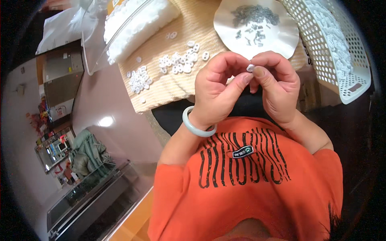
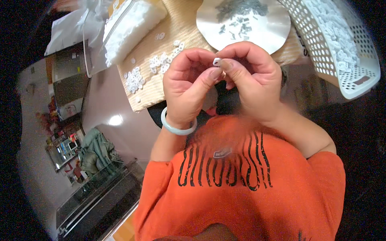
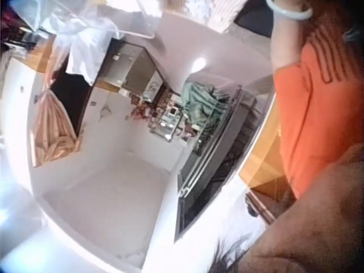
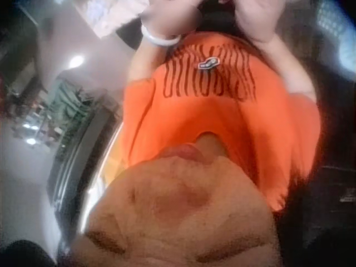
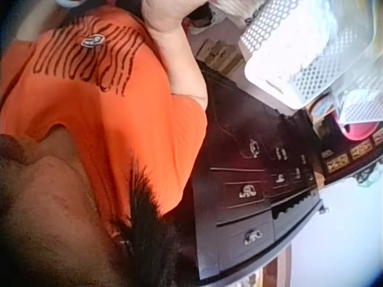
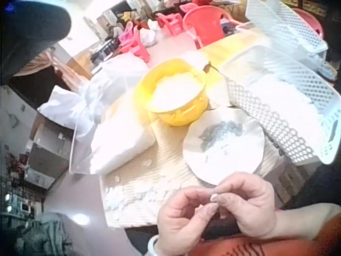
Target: Assembling small white plastic components by manually inserting tiny metal pins.
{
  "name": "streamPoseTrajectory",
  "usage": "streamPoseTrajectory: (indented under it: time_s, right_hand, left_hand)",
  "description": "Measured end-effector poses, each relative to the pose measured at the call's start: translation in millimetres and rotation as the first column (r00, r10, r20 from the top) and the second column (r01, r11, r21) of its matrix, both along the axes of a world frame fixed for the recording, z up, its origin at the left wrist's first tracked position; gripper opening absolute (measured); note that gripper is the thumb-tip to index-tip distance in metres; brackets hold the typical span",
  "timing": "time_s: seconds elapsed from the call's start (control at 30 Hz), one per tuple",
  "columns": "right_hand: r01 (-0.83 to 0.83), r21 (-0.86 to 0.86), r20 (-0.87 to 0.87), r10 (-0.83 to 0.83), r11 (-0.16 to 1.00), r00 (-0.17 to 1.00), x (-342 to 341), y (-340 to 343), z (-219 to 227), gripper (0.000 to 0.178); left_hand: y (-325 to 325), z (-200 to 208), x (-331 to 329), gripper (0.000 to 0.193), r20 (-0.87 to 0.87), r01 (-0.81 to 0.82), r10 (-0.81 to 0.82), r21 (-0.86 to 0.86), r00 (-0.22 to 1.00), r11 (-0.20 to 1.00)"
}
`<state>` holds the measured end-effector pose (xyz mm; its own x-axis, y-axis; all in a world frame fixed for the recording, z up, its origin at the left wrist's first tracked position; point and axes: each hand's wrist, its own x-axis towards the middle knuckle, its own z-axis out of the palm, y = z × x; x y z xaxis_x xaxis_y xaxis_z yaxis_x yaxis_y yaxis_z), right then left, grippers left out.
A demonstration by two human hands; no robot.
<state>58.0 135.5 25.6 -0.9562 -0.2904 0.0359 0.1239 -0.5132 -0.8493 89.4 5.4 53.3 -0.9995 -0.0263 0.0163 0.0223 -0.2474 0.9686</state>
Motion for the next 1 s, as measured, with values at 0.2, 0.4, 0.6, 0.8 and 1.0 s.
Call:
streamPoseTrajectory:
  time_s: [0.2,0.4,0.6,0.8,1.0]
  right_hand:
    - [-0.064,0.158,-0.087,0.078,0.985,0.993,3.1,2.5,5.0,0.017]
    - [-0.233,0.078,0.041,0.231,0.969,0.972,4.9,11.8,15.6,0.021]
    - [-0.243,0.126,-0.199,0.265,0.962,0.944,5.0,13.9,12.7,0.021]
    - [-0.212,0.21,-0.298,0.269,0.954,0.916,4.6,16.7,12.0,0.022]
    - [-0.227,0.238,-0.315,0.296,0.944,0.902,4.5,16.2,12.4,0.022]
  left_hand:
    - [-5.9,3.7,13.1,0.015,-0.048,-0.085,0.084,-0.025,0.995,0.996]
    - [-10.2,5.6,24.8,0.019,-0.1,-0.082,0.068,-0.152,0.993,0.985]
    - [-8.3,9.2,30.3,0.022,-0.059,-0.099,0.095,-0.072,0.994,0.992]
    - [-11.1,8.2,31.8,0.022,-0.183,-0.178,0.136,-0.235,0.974,0.955]
    - [-12.0,6.7,31.9,0.02,-0.218,-0.238,0.178,-0.293,0.96,0.926]
